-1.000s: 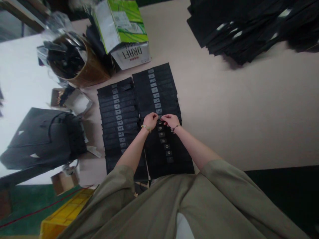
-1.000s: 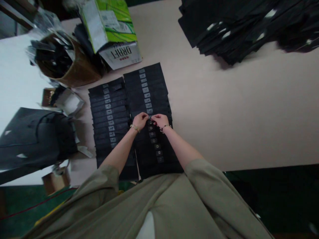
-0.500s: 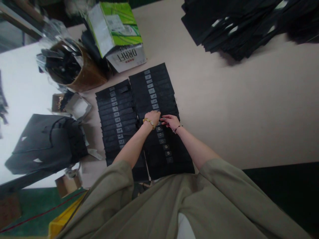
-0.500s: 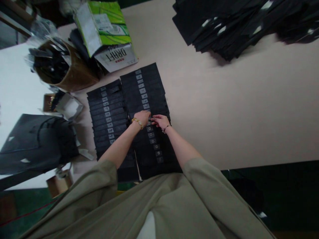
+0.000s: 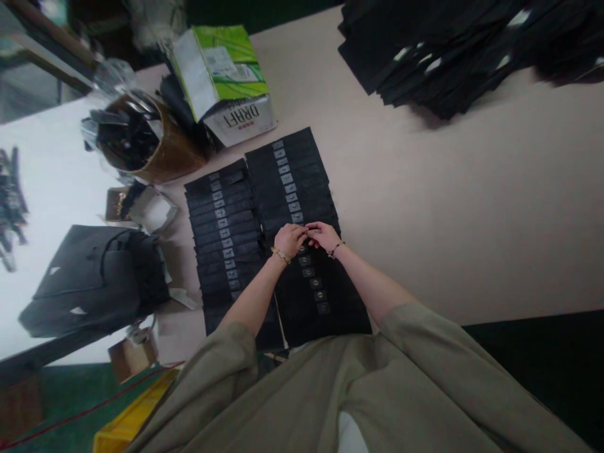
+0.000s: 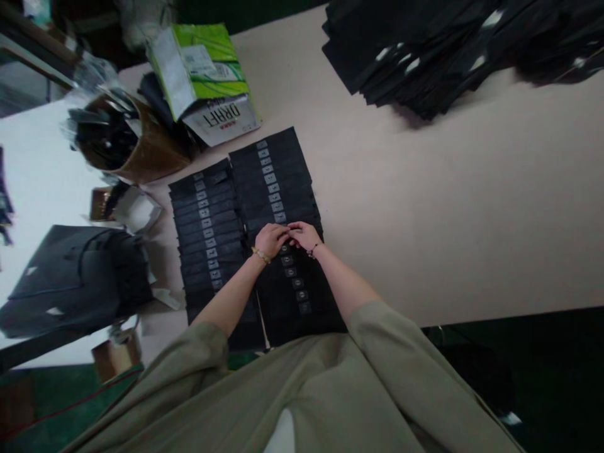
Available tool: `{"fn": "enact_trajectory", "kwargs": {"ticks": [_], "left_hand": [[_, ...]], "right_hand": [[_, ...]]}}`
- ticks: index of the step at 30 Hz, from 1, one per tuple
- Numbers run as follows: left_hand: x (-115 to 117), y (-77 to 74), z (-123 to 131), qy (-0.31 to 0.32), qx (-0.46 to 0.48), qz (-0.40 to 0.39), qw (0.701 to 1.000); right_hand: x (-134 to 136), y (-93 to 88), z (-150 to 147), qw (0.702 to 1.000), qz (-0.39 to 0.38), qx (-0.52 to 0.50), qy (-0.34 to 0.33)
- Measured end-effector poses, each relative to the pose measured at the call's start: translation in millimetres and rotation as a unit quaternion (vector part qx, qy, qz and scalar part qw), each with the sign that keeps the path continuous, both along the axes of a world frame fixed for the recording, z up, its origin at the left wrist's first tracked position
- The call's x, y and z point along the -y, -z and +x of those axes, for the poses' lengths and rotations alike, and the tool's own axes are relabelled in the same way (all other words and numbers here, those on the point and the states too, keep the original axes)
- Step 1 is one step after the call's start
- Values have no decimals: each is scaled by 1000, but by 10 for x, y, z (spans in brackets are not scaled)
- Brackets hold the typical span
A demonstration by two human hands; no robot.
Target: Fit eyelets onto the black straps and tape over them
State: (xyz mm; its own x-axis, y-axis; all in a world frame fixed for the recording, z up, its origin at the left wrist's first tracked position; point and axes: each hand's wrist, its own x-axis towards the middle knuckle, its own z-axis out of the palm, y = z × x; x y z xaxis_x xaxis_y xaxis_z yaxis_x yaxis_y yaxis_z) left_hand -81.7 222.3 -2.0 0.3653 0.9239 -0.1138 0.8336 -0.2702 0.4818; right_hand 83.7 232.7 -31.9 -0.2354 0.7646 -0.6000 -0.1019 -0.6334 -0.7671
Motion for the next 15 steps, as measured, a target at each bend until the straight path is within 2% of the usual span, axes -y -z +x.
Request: {"fn": "enact_trajectory", "kwargs": {"ticks": [3,8,15], "left_hand": [[-81,24,10,-34,5,-5,999],[-356,73,-73,-157,7,-17,987],[-531,146,-127,-168,7,-68,983]], "right_hand": [[6,32,22,999,-15,-20,24],[7,80,41,996,-38,-51,69],[26,46,61,992,-50,-84,82]]}}
